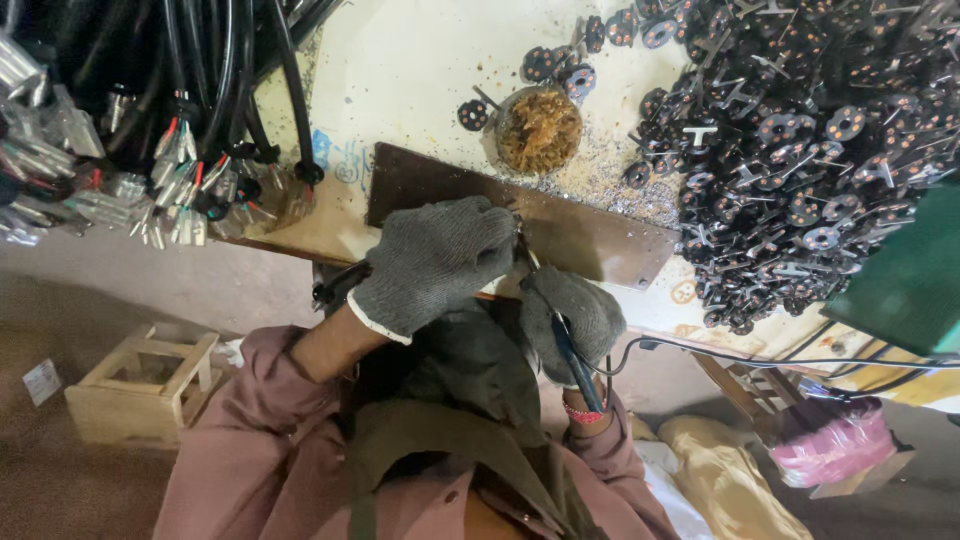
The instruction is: The person solders the exposed ends of electrical wires at a workbench, holding a wire in one hand and a soldering iron in the other to tin the stripped conductor tips, then sets the finished wire aside and picks up the next one. The workbench is covered with piles of cable connectors and finished wire leads.
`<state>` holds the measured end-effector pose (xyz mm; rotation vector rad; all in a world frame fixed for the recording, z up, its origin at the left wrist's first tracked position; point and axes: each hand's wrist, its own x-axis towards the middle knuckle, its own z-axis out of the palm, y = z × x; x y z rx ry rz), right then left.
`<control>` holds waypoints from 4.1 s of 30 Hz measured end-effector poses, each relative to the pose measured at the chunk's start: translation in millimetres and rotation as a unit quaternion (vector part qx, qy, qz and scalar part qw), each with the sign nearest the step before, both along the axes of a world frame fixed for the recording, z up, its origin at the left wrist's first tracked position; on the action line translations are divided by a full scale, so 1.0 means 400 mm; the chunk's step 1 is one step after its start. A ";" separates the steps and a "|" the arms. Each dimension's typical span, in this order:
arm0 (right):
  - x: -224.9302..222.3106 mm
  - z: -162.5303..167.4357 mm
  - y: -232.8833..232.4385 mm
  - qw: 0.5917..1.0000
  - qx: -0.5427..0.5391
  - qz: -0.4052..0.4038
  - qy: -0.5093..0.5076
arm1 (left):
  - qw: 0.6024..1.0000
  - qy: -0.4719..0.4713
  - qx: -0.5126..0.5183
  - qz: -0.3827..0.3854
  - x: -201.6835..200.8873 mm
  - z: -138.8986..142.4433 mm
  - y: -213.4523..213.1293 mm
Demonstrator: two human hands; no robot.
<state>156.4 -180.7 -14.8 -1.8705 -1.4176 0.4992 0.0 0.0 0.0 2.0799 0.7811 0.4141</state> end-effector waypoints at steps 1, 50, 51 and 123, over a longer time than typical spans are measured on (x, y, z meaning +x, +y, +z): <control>-0.001 -0.004 -0.002 1.000 0.001 -0.002 -0.006 | 1.000 0.002 -0.005 -0.003 0.001 -0.006 -0.001; 0.019 0.003 0.036 0.981 0.044 -0.019 0.190 | 0.999 0.030 0.023 0.007 -0.006 -0.006 -0.001; 0.017 -0.002 0.030 0.953 0.041 -0.112 0.279 | 1.000 0.015 0.023 0.013 -0.008 -0.005 -0.002; -0.059 0.035 0.073 0.945 -0.084 -0.197 0.246 | 0.993 -0.001 -0.116 0.008 -0.052 0.023 -0.049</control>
